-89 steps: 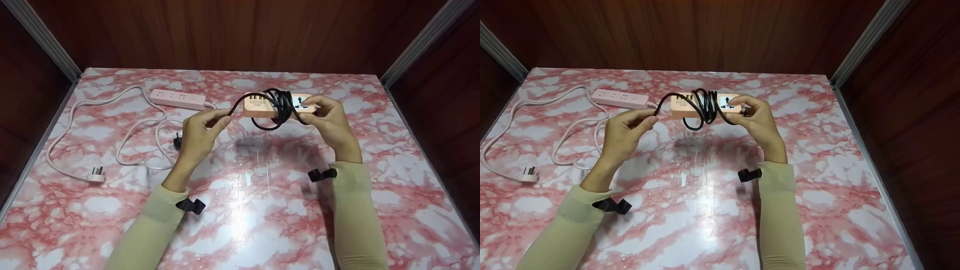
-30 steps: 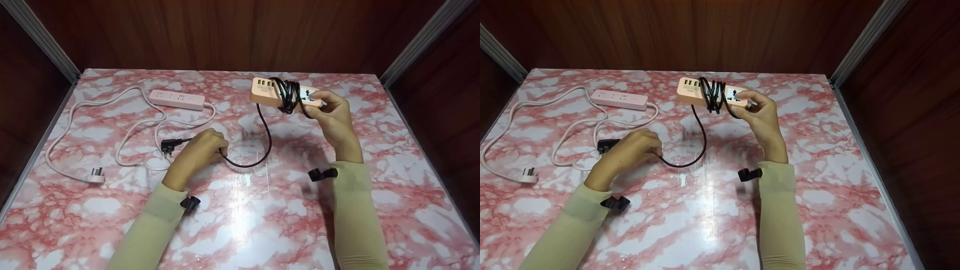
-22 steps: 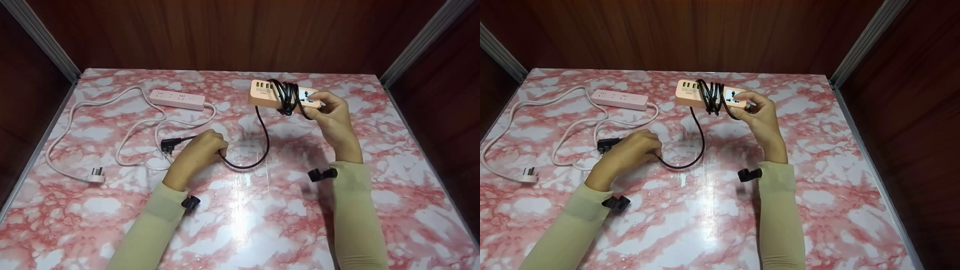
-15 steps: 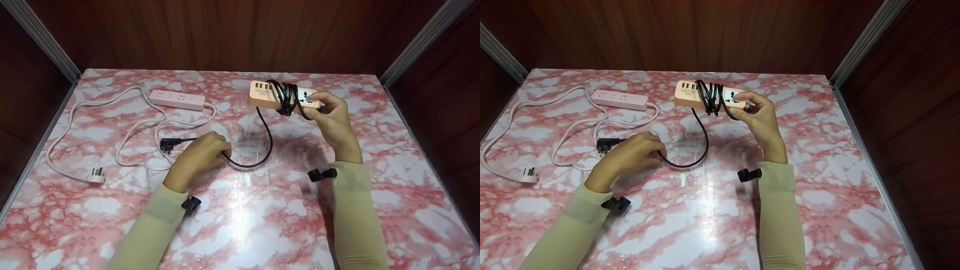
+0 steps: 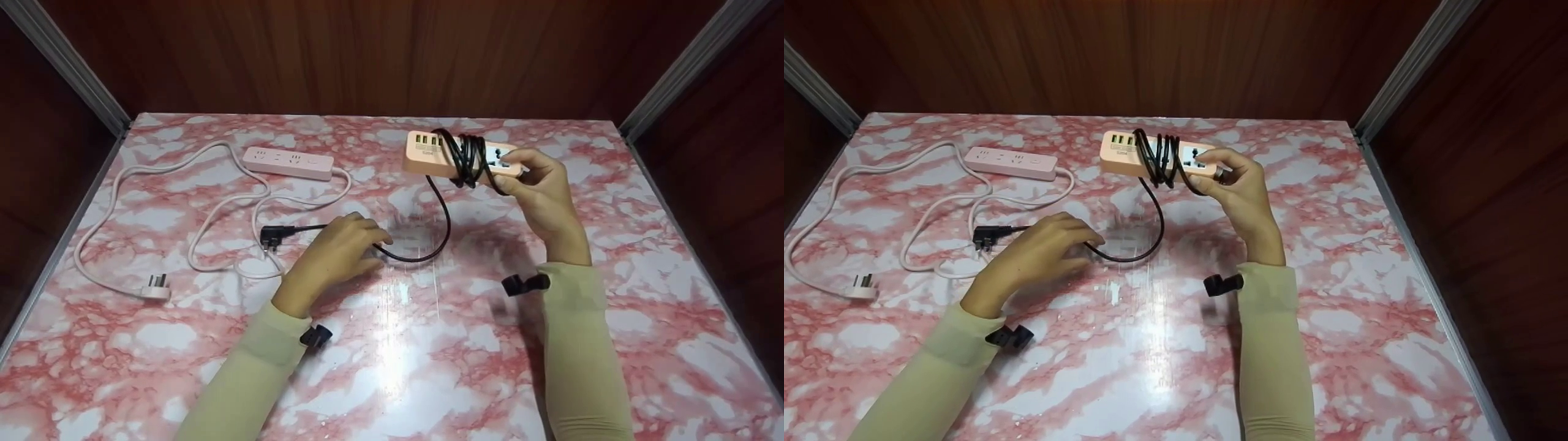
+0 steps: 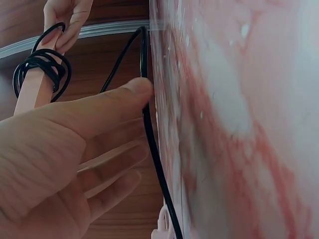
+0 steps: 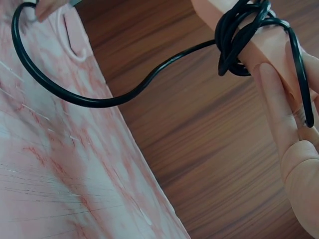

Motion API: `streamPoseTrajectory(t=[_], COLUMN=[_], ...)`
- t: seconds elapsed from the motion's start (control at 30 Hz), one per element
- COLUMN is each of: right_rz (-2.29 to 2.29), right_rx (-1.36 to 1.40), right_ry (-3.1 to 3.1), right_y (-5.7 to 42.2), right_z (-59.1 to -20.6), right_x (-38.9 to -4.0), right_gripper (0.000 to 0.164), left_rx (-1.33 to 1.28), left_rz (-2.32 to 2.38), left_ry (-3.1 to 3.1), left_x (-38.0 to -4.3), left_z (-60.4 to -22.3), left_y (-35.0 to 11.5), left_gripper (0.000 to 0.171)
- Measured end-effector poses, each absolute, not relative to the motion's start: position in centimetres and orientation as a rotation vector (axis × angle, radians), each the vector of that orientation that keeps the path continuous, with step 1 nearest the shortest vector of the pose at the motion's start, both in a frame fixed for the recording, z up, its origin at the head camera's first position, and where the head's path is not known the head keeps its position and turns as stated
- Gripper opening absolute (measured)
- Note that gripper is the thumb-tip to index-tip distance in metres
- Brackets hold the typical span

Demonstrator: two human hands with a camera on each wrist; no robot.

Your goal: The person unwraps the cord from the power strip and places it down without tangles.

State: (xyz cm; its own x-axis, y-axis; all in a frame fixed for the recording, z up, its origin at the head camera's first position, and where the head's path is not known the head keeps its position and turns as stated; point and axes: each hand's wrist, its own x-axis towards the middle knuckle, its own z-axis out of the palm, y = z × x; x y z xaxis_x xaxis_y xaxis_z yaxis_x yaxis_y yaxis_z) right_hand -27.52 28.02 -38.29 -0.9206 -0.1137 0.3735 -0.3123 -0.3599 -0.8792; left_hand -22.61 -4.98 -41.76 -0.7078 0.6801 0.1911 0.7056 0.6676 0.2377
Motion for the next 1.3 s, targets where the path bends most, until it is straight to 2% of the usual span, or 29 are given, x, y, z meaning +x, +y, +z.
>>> streamPoseTrajectory(t=[0.37, 0.8, 1.1, 1.3], right_rz=[2.396, 2.415, 2.396, 2.390], right_rx=[0.550, 0.545, 0.542, 0.559], right_ry=[-1.724, -1.691, -1.703, -1.699], right_y=[28.1, 28.0, 28.0, 28.0], right_z=[-38.2, -38.3, -38.3, -38.2], right_x=[-27.5, -27.5, -27.5, -27.5], right_gripper=[0.028, 0.027, 0.028, 0.027], left_rx=[-0.937, -0.674, -0.598, -0.594], left_rz=[-0.841, -1.415, -1.444, -1.394], left_ry=[-2.810, -2.821, -2.848, -2.815], left_x=[-21.6, -22.7, -22.9, -23.0], left_z=[-41.5, -42.1, -42.9, -43.0], left_y=[-1.1, 3.7, 5.2, 5.5], left_gripper=[0.034, 0.035, 0.038, 0.028])
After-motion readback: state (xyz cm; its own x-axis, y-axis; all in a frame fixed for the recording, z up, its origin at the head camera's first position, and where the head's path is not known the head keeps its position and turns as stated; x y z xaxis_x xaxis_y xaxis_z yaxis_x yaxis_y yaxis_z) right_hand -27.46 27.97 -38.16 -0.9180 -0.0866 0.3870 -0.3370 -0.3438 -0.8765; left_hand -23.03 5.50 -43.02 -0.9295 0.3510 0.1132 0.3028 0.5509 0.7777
